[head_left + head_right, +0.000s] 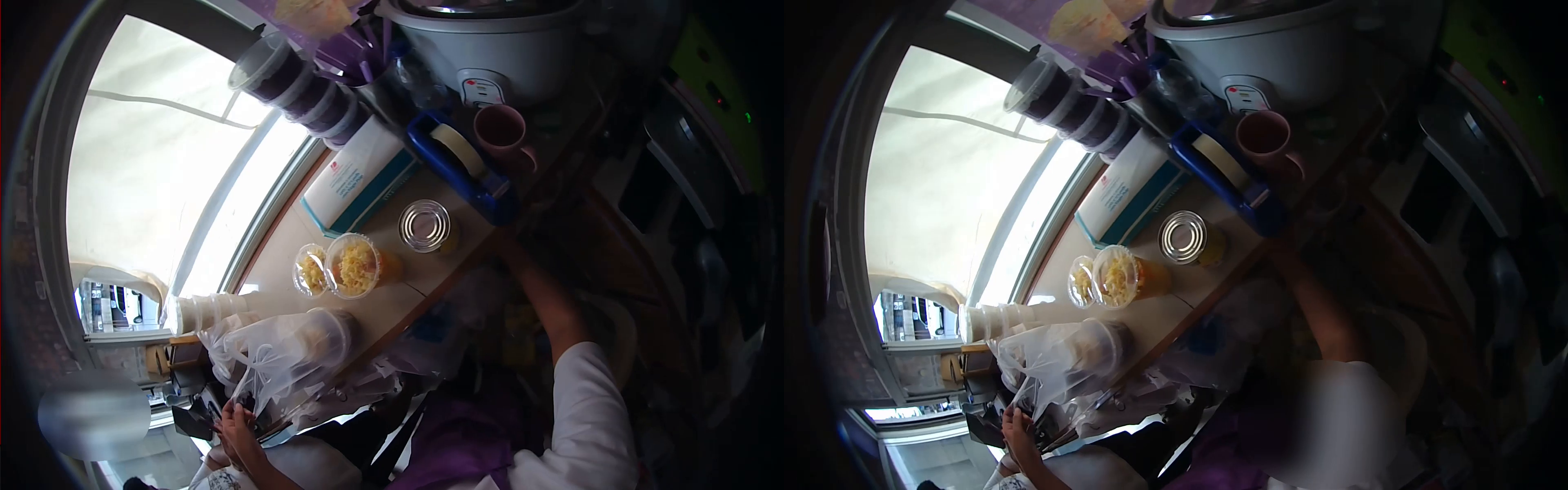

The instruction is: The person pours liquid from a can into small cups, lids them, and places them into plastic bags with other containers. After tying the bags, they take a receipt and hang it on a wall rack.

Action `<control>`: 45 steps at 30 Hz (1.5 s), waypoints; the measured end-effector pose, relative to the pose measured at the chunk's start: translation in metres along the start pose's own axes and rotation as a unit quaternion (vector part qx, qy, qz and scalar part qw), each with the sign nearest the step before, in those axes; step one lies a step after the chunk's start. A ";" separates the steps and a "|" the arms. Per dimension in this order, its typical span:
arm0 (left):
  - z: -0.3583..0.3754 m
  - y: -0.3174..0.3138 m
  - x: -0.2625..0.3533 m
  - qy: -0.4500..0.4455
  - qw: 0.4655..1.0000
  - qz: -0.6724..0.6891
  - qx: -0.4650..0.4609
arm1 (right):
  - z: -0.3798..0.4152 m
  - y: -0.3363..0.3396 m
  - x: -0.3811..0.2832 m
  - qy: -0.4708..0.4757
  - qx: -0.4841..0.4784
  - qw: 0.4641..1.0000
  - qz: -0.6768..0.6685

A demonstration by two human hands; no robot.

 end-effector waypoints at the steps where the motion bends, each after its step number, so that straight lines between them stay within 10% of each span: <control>1: 0.003 -0.004 0.003 -0.001 1.000 -0.002 0.009 | 0.001 0.000 0.001 0.002 -0.009 1.000 0.015; 17: -0.006 -0.003 0.008 -0.030 0.998 -0.029 -0.043 | -0.007 0.026 0.075 0.091 -0.137 0.981 0.103; 20: 0.042 -0.028 0.040 -0.397 0.757 -0.434 0.286 | 0.027 0.062 0.073 0.026 -0.150 0.988 0.030; 23: 0.113 -0.094 0.062 -0.453 0.855 -0.179 0.177 | 0.091 0.142 -0.005 -0.220 -0.193 0.933 -0.208; 26: 0.185 -0.209 0.031 -0.145 0.907 0.005 -0.395 | 0.171 0.174 -0.067 -0.293 -0.213 0.789 -0.496; 28: 0.226 -0.284 -0.034 0.033 0.834 0.038 -0.550 | 0.226 0.174 -0.078 -0.315 -0.261 0.716 -0.566; 33: 0.241 -0.391 -0.090 0.052 0.785 0.080 -0.613 | 0.275 0.167 -0.093 -0.263 -0.502 0.731 -0.380; 36: 0.223 -0.430 -0.118 0.229 0.789 0.222 -0.525 | 0.212 0.181 -0.083 -0.244 -0.601 0.728 -0.223; 38: 0.196 -0.452 -0.129 0.229 0.806 0.066 -0.542 | 0.109 0.149 -0.038 -0.125 -0.292 0.948 0.007; 41: 0.178 -0.477 -0.154 0.210 0.815 0.040 -0.538 | 0.019 0.084 -0.019 0.126 0.030 0.985 0.110; 45: 0.172 -0.499 -0.145 0.279 0.812 0.147 -0.491 | -0.010 0.025 -0.001 0.009 -0.091 0.986 0.139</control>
Point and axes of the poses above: each hand's wrist, its own z-axis away from the middle knuckle, its own y-axis out of the back of the hand, x = y × z, the point moved 3 cm from there along -z, towards the middle knuckle, and after that the axes turned 6 degrees about -x, right-handed, at the moved point
